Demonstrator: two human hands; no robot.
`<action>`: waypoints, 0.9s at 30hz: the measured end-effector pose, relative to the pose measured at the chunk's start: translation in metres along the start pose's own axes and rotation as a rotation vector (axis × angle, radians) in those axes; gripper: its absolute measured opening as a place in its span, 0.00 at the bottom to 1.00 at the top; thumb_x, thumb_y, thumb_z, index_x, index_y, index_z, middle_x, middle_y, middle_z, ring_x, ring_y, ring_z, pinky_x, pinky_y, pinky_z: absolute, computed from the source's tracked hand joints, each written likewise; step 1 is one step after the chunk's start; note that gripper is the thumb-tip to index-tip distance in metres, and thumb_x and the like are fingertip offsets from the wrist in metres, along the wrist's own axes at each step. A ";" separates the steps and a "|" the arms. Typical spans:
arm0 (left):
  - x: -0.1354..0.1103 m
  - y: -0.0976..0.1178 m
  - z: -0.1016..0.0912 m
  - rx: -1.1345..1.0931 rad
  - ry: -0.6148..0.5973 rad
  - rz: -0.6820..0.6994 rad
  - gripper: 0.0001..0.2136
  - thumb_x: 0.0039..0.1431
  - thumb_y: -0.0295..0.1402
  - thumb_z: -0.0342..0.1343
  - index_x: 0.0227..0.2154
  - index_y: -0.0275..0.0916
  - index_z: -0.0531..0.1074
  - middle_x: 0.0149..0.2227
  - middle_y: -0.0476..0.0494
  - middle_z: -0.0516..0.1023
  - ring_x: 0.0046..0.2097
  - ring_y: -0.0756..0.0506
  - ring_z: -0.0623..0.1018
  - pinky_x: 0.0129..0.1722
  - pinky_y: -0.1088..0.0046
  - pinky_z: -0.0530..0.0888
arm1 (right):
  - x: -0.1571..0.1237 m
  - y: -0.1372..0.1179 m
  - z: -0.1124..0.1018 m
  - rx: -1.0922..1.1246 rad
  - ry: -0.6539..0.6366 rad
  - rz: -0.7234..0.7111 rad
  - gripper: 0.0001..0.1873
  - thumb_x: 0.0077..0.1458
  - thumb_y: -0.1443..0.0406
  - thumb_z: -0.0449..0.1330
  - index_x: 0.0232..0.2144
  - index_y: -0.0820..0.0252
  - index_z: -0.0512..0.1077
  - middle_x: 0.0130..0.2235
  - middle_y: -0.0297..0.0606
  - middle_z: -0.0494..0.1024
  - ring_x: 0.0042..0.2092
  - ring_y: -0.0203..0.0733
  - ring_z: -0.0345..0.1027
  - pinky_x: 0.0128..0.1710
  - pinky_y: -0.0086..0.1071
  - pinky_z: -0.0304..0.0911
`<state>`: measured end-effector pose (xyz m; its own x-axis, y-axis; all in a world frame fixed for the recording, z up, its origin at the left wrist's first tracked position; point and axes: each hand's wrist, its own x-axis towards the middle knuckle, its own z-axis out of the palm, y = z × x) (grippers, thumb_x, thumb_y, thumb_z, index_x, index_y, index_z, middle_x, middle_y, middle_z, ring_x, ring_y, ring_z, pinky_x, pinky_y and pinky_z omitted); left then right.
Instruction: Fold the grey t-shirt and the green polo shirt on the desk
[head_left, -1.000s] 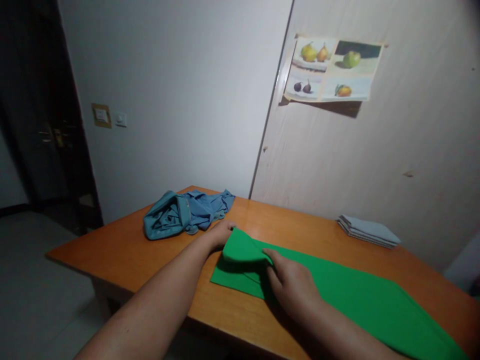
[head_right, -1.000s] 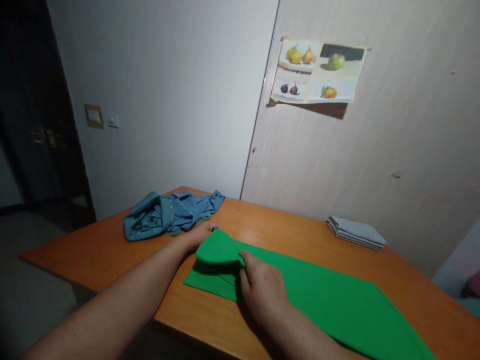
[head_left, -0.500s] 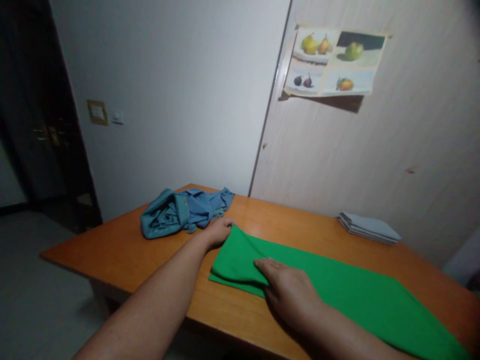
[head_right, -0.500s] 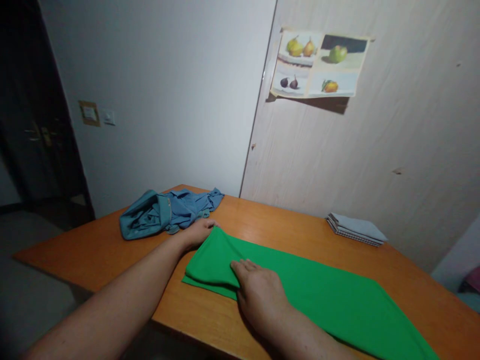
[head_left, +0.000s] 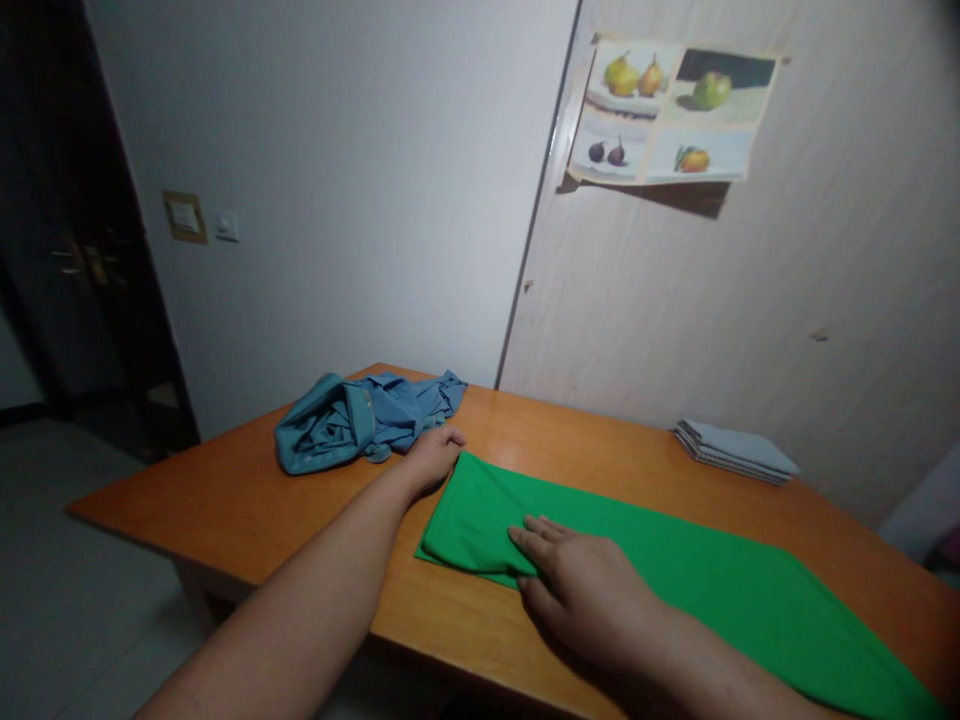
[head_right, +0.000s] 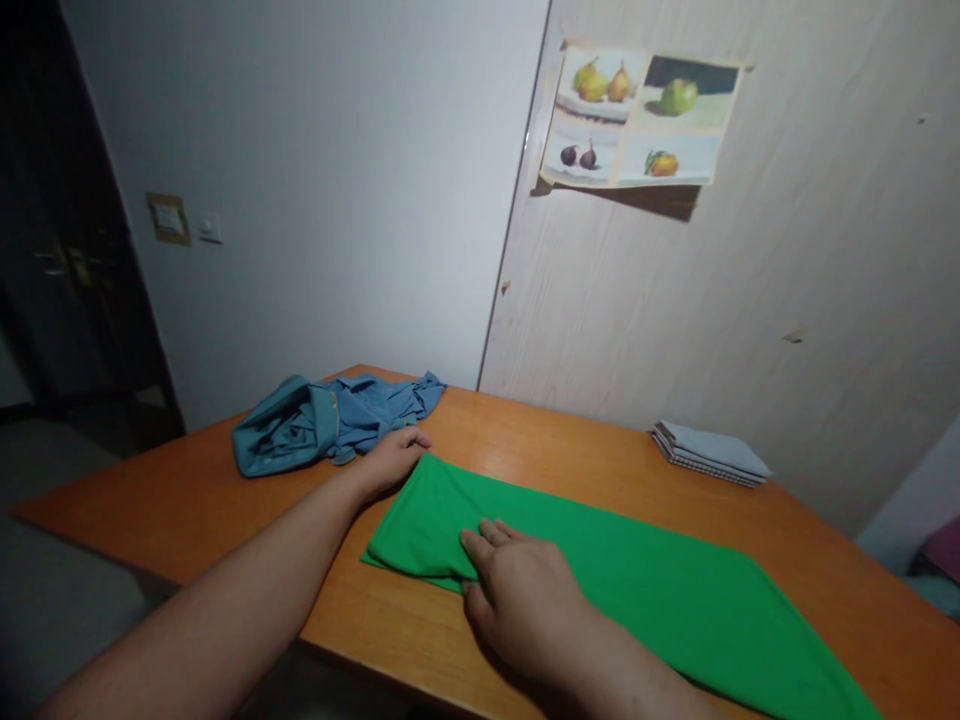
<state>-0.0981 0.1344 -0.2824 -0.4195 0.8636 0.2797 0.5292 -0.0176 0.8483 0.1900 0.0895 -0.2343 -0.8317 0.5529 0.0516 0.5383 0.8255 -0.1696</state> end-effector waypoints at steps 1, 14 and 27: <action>0.000 0.002 -0.002 0.025 0.040 0.009 0.07 0.53 0.27 0.53 0.34 0.37 0.74 0.27 0.49 0.76 0.31 0.48 0.75 0.32 0.74 0.70 | 0.001 0.002 -0.004 0.050 -0.007 0.021 0.29 0.60 0.55 0.56 0.61 0.57 0.69 0.63 0.47 0.67 0.63 0.56 0.62 0.61 0.47 0.60; -0.022 0.030 -0.006 0.307 -0.066 0.335 0.09 0.55 0.30 0.54 0.37 0.41 0.76 0.38 0.47 0.80 0.40 0.46 0.76 0.39 0.72 0.70 | 0.069 0.055 0.014 0.044 -0.076 0.065 0.43 0.64 0.41 0.40 0.69 0.63 0.51 0.71 0.45 0.48 0.72 0.54 0.37 0.68 0.54 0.38; -0.019 0.021 -0.008 0.566 -0.076 0.189 0.12 0.53 0.31 0.58 0.42 0.43 0.75 0.41 0.45 0.80 0.42 0.43 0.77 0.39 0.70 0.69 | 0.073 0.056 0.017 0.029 -0.112 0.092 0.41 0.66 0.43 0.39 0.71 0.59 0.45 0.72 0.44 0.43 0.72 0.54 0.31 0.68 0.56 0.31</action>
<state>-0.0852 0.1140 -0.2667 -0.2375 0.9055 0.3517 0.9086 0.0789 0.4102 0.1570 0.1741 -0.2567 -0.7897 0.6089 -0.0755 0.6104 0.7672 -0.1969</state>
